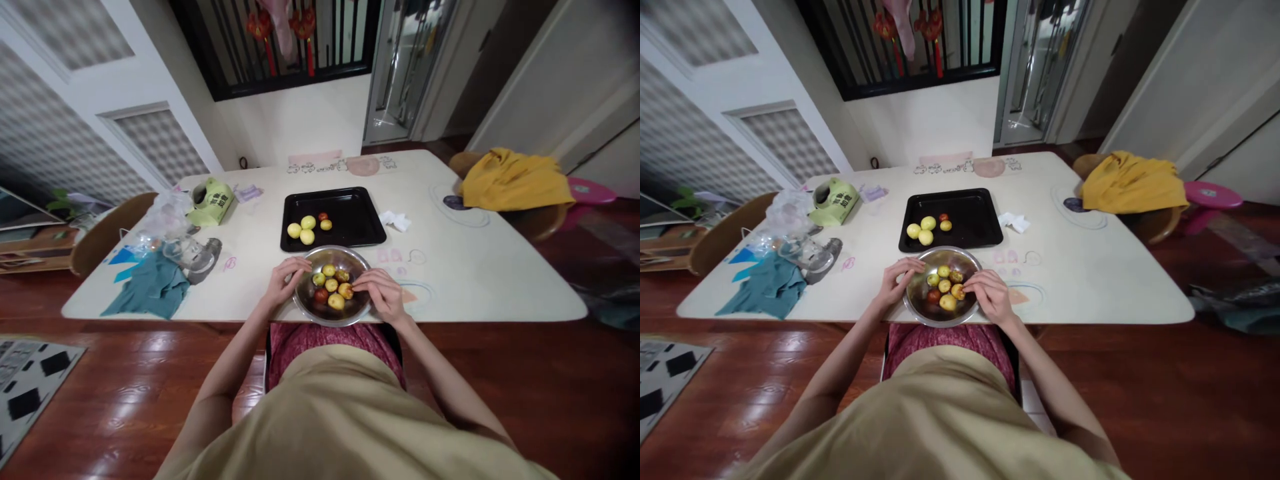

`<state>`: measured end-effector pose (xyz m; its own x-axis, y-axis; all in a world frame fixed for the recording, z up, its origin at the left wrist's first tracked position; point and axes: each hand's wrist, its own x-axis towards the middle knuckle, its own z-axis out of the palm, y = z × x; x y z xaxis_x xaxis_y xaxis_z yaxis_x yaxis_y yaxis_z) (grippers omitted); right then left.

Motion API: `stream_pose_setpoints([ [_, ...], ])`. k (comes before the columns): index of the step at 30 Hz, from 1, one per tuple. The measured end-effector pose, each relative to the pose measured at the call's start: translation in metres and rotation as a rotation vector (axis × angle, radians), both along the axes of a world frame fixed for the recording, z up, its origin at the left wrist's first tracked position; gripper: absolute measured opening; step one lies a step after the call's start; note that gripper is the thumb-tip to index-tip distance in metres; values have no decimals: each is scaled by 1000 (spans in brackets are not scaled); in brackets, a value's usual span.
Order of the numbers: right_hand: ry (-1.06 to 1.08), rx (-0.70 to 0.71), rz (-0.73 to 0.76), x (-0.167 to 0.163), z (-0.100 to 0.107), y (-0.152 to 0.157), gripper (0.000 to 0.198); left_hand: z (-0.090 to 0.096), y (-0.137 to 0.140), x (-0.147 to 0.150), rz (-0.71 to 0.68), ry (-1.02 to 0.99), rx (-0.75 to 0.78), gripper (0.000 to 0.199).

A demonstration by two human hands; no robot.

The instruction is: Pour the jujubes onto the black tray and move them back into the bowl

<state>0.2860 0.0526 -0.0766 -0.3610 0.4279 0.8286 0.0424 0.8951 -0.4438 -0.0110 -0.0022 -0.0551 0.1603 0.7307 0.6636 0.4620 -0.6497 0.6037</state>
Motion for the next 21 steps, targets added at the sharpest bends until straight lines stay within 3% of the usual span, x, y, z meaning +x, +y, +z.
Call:
stream_pose_setpoints([
  [5,-122,-89,-73,-2,20,26,29,-2,2,3,-14,63,-41,46],
  [11,-398,-55,-78,-21,41,95,20,-7,0,10,65,97,-38,56],
  [16,-609,-1,-94,-50,41,152,24,-11,4,19,96,113,-20,53],
  [21,-730,38,-29,-80,35,182,31,-13,5,21,81,98,-6,49],
])
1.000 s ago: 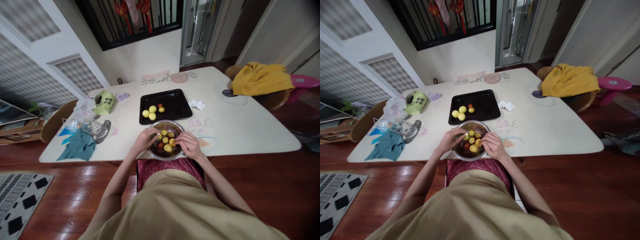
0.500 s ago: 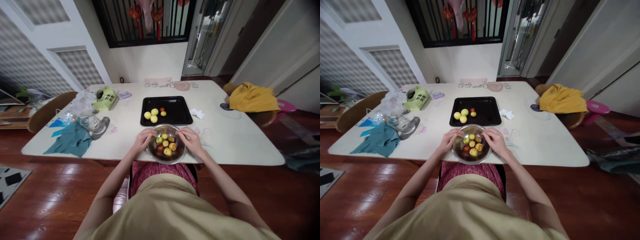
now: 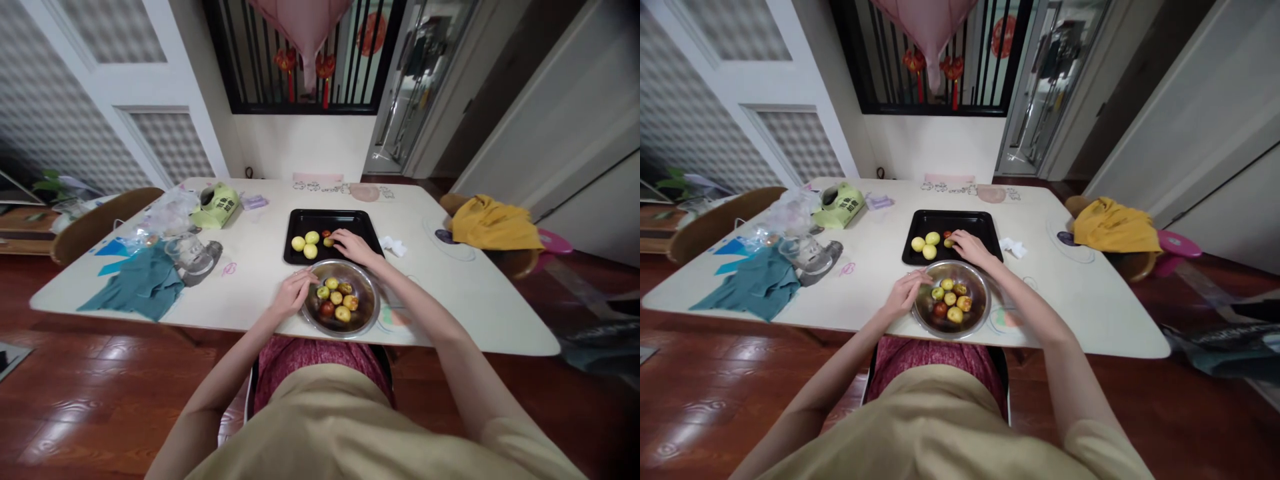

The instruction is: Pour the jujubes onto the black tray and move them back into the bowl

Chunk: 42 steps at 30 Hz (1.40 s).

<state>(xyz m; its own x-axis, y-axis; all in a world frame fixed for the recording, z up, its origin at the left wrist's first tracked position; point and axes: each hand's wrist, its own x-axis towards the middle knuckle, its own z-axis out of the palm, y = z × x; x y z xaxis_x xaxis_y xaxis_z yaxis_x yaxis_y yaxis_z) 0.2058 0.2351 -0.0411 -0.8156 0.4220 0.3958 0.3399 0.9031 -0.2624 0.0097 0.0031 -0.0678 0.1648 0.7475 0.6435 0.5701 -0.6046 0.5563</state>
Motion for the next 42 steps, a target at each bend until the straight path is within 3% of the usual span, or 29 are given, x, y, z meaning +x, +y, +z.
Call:
stream_pose_setpoints([
  [5,-77,40,8,-15,-5,11,30,0,-1,0,5,5,19,48],
  [11,-90,60,-23,-5,-11,15,27,2,-2,-1,-7,7,16,48],
  [19,-41,-38,-16,8,-16,11,33,2,-2,-5,-20,17,-19,53],
  [24,86,-90,-17,15,-8,-1,27,3,-3,-5,-23,22,-17,53],
  [29,312,-101,7,30,17,-46,26,4,-6,-4,15,16,-15,51],
  [33,295,-154,128,33,33,-105,26,4,-9,-3,77,14,13,47],
  [37,146,-175,277,28,28,-151,23,4,-10,-4,119,28,45,43],
  [42,-29,-101,265,17,12,-167,23,2,-10,-4,140,54,74,40],
])
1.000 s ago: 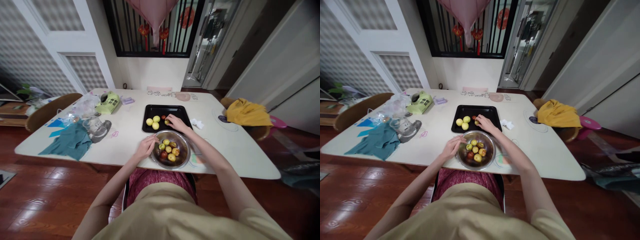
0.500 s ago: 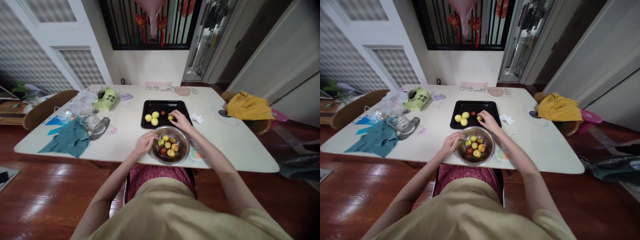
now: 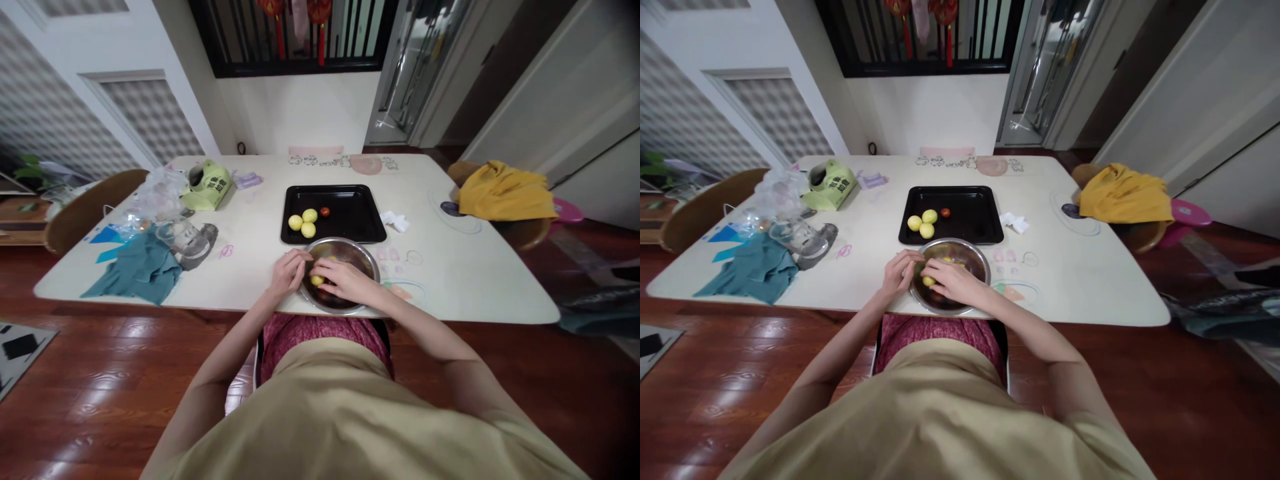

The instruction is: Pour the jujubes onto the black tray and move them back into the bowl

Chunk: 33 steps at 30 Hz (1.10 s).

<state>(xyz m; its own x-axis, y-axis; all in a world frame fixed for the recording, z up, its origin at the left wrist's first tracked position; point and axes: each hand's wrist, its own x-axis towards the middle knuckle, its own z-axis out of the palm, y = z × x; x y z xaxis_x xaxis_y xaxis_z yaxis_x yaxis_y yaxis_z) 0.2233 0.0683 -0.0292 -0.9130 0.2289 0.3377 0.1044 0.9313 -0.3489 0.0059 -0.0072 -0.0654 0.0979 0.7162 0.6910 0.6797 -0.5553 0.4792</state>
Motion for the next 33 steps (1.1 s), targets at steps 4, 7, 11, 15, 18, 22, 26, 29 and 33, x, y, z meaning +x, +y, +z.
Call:
stream_pose_setpoints([
  [4,-26,64,-25,-6,-5,0,21,0,-1,-1,3,14,-16,42],
  [7,-32,101,-22,-6,-4,-2,18,2,-2,-1,10,22,-25,43],
  [11,-64,158,-22,-4,-2,-4,15,2,-2,-2,-27,-1,14,38],
  [15,-102,176,-22,-5,-1,-5,12,2,-1,-2,-14,8,36,37],
  [18,-104,165,-14,-4,-3,-5,13,1,0,-3,-12,16,46,38],
  [22,12,103,-49,8,-3,-1,19,2,0,-2,-15,8,50,38],
  [26,250,-1,-204,35,-3,4,24,4,0,-2,-31,-1,61,37],
  [29,407,-41,-361,57,-9,7,23,4,0,-2,-40,-2,62,37],
  [33,555,-59,-497,72,-23,6,21,3,0,-3,-46,-6,45,38],
])
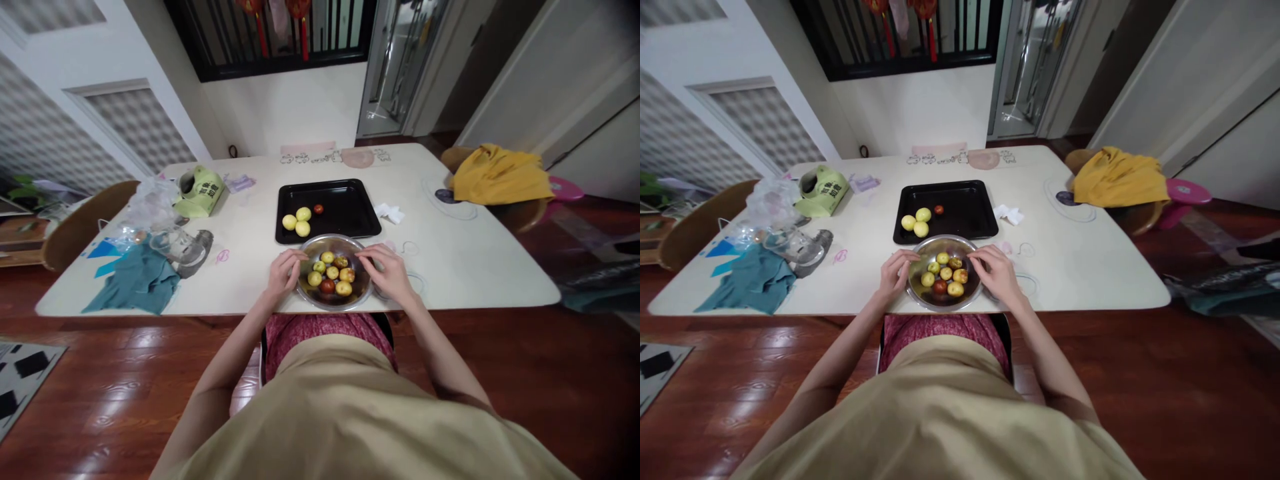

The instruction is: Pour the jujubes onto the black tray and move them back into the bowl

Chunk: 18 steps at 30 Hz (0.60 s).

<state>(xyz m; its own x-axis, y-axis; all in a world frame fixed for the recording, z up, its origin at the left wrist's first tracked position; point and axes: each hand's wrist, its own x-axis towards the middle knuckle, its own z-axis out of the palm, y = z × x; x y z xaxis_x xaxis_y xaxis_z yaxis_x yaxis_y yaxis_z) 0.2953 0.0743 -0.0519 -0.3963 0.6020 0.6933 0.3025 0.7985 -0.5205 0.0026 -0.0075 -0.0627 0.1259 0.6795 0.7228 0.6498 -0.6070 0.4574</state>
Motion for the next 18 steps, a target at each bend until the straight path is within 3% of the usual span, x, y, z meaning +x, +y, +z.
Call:
stream_pose_setpoints([
  [4,110,-9,13,-1,-13,-7,20,3,2,-2,-10,-58,-3,36],
  [8,189,-39,48,-3,-22,-12,27,18,22,-9,55,-88,-46,32],
  [13,196,-22,56,-6,-32,-13,34,44,81,-22,114,100,-112,19],
  [18,170,57,21,-12,-34,-15,37,54,155,-19,171,410,-307,33],
])
